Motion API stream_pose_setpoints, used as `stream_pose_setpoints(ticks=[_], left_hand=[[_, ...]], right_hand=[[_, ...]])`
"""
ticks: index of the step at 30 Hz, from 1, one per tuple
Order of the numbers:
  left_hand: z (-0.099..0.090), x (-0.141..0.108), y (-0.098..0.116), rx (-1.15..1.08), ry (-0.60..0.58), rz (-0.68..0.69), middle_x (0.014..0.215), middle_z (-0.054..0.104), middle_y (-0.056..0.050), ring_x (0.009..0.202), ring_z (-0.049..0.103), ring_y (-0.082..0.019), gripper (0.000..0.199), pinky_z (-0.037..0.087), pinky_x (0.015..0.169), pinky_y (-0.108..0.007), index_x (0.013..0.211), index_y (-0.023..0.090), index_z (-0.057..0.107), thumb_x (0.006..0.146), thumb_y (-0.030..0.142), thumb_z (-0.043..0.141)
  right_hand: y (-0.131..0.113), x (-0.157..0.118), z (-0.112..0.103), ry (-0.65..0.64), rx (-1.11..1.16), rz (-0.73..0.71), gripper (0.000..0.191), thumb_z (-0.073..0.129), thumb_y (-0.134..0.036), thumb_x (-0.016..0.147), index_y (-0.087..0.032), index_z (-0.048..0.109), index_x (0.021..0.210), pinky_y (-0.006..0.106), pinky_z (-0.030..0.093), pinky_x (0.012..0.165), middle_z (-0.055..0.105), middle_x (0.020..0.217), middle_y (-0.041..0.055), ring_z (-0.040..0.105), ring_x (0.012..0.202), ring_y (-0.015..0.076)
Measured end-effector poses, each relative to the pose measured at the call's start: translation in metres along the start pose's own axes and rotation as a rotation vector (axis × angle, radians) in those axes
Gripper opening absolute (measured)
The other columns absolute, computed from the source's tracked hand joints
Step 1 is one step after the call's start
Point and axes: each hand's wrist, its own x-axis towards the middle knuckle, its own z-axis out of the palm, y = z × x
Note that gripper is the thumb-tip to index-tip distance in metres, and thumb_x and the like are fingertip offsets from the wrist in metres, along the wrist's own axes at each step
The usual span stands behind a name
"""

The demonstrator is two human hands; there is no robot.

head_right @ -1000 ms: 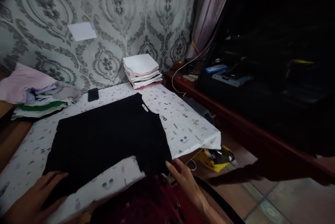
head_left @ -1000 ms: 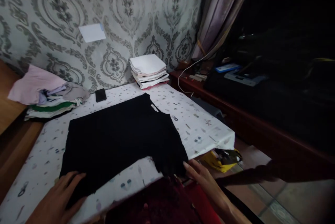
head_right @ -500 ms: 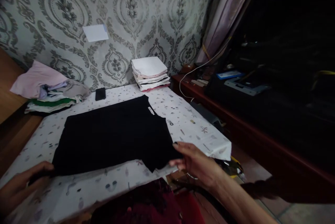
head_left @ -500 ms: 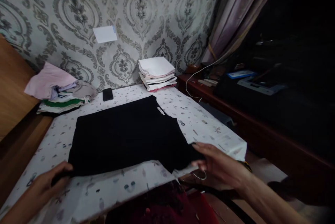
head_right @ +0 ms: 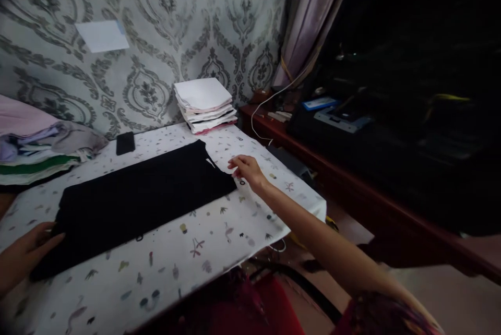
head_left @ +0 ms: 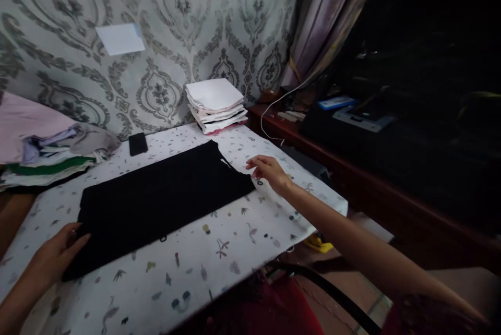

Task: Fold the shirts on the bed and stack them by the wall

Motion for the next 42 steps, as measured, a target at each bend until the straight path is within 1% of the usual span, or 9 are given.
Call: stream_pose_setpoints(ticks=[3, 9, 12, 16, 20, 27, 33, 38, 42], left_hand=[[-0.004, 0.004, 0.042, 0.094, 0.017, 0.176, 0.103, 0.071, -0.004, 0.101, 0.067, -0.037, 0.042, 0.055, 0.081, -0.053, 0.102, 0.034, 0.054, 0.078, 0.065, 0.040], [0.038, 0.035, 0.210, -0.194, -0.238, 0.553, 0.108, 0.071, -0.007, 0.100, 0.067, -0.027, 0.036, 0.052, 0.090, -0.040, 0.101, 0.024, 0.062, 0.081, 0.050, 0.048], [0.077, 0.059, 0.277, -0.235, -0.298, 0.557, 0.105, 0.071, -0.009, 0.099, 0.067, -0.024, 0.020, 0.050, 0.089, -0.034, 0.095, 0.021, 0.064, 0.083, 0.034, 0.054], [0.117, 0.081, 0.324, -0.187, -0.283, 0.508, 0.101, 0.069, -0.012, 0.097, 0.065, -0.027, 0.017, 0.048, 0.081, -0.036, 0.090, 0.019, 0.064, 0.083, 0.034, 0.059], [0.132, 0.090, 0.333, -0.195, -0.308, 0.453, 0.080, 0.064, -0.004, 0.080, 0.062, -0.024, 0.015, 0.042, 0.069, -0.033, 0.080, 0.022, 0.061, 0.074, 0.034, 0.068], [0.119, 0.086, 0.314, -0.509, -0.371, 0.464, 0.066, 0.052, 0.004, 0.061, 0.049, -0.014, 0.012, 0.038, 0.060, -0.026, 0.077, 0.023, 0.056, 0.075, 0.034, 0.059], [0.117, 0.086, 0.304, -0.732, -0.349, 0.192, 0.058, 0.039, 0.007, 0.053, 0.037, -0.012, 0.016, 0.028, 0.051, -0.024, 0.079, 0.024, 0.054, 0.073, 0.038, 0.058], [0.126, 0.091, 0.302, -0.719, -0.387, 0.216, 0.063, 0.052, 0.004, 0.059, 0.049, -0.014, 0.019, 0.037, 0.057, -0.025, 0.079, 0.023, 0.059, 0.073, 0.041, 0.061], [0.128, 0.101, 0.309, -0.479, -0.354, 0.350, 0.074, 0.063, 0.000, 0.070, 0.059, -0.018, 0.023, 0.043, 0.065, -0.029, 0.083, 0.022, 0.064, 0.078, 0.044, 0.061]], right_hand=[[0.014, -0.014, -0.016, -0.005, -0.139, -0.034, 0.023, 0.065, -0.038, 0.084, -0.015, 0.067, 0.081, 0.019, 0.039, 0.041, 0.071, 0.083, 0.0057, 0.053, 0.044, 0.0064], [0.023, -0.036, -0.018, -0.088, -0.298, -0.133, 0.029, 0.061, -0.043, 0.084, -0.018, 0.064, 0.098, 0.024, 0.047, 0.047, 0.069, 0.093, 0.0045, 0.056, 0.049, 0.0084], [0.026, -0.038, -0.019, -0.096, -0.325, -0.206, 0.032, 0.058, -0.042, 0.087, -0.019, 0.063, 0.107, 0.024, 0.049, 0.048, 0.066, 0.105, 0.0059, 0.057, 0.052, 0.0077], [0.036, -0.035, -0.022, -0.187, -0.270, -0.219, 0.034, 0.051, -0.040, 0.092, -0.020, 0.058, 0.118, 0.024, 0.048, 0.048, 0.065, 0.105, 0.0064, 0.055, 0.048, 0.0056], [0.046, -0.031, -0.026, -0.216, -0.215, -0.242, 0.034, 0.046, -0.037, 0.094, -0.019, 0.054, 0.121, 0.023, 0.046, 0.045, 0.066, 0.103, 0.0068, 0.054, 0.045, 0.0051], [0.041, -0.030, -0.024, -0.219, -0.264, -0.203, 0.030, 0.048, -0.035, 0.093, -0.020, 0.056, 0.118, 0.021, 0.047, 0.047, 0.066, 0.090, 0.0017, 0.054, 0.046, 0.0061], [0.040, -0.028, -0.023, -0.227, -0.264, -0.154, 0.034, 0.058, -0.033, 0.086, -0.021, 0.058, 0.118, 0.021, 0.048, 0.047, 0.062, 0.086, -0.0015, 0.055, 0.049, 0.0066], [0.047, -0.023, -0.022, -0.189, -0.291, -0.118, 0.039, 0.063, -0.025, 0.079, -0.022, 0.059, 0.118, 0.021, 0.050, 0.047, 0.061, 0.094, 0.0000, 0.055, 0.051, 0.0058], [0.046, -0.023, -0.021, -0.166, -0.288, -0.111, 0.038, 0.063, -0.024, 0.078, -0.022, 0.061, 0.115, 0.020, 0.049, 0.045, 0.062, 0.093, 0.0001, 0.053, 0.050, 0.0052]])
